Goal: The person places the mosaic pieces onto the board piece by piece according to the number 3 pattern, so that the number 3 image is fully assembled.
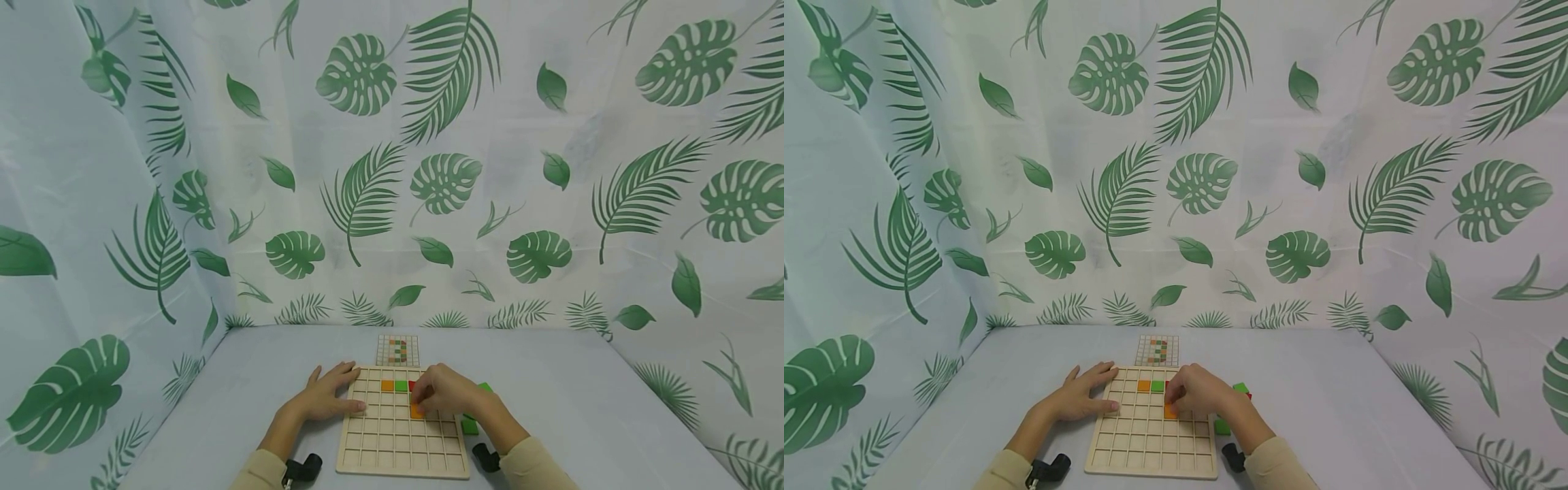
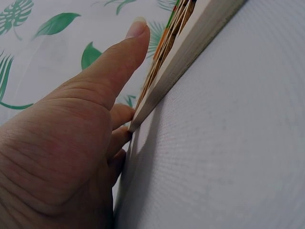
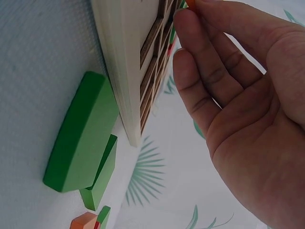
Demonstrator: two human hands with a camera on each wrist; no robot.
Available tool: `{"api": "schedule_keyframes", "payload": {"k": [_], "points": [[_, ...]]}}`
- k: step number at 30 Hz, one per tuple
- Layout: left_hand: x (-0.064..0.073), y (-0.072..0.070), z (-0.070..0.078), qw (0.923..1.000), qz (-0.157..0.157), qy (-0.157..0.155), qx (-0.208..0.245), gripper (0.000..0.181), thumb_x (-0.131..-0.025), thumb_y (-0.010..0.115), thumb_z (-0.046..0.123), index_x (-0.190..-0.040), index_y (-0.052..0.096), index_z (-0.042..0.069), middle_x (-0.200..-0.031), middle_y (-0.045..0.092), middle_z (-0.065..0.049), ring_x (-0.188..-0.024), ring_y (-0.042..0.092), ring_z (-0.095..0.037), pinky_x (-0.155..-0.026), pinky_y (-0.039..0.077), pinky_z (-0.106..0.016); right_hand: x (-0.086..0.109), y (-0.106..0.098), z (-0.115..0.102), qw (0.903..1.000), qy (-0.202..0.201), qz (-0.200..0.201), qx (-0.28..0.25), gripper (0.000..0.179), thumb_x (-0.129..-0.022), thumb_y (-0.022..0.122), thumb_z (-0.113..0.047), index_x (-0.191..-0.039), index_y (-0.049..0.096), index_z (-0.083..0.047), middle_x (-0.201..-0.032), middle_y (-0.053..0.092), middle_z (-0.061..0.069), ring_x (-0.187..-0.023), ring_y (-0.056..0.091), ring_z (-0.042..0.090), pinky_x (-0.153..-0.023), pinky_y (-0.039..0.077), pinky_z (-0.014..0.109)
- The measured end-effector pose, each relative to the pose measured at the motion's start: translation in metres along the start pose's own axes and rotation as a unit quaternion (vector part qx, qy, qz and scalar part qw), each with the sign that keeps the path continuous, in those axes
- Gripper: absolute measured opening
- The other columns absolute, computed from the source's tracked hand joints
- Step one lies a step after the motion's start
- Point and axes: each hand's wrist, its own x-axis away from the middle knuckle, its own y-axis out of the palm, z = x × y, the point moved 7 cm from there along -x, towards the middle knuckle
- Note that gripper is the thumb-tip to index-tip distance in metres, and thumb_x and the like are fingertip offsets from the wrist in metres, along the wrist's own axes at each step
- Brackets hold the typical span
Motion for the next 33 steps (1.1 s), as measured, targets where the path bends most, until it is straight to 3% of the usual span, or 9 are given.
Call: {"api": "schedule_keyframes", "payload": {"k": [33], "points": [[0.0003,0.0,-0.0007,1.0,-0.001,0.001,0.001,0.09,-0.091,0.072,0.059,-0.16,0.042,0.01,-0.17,0.032,-0.013,-0.16,0.023,-0.038,-0.125,-0.005,-0.072,0.0026,0.0005,-0.0044,0.9995,-0.003,-0.014,0.028,0.011,-0.082,0.087,-0.005,-0.088,0.083,-0.013,-0.089,0.073,-0.007,-0.074,0.058,0.001,-0.065,0.053,0.02]]}}
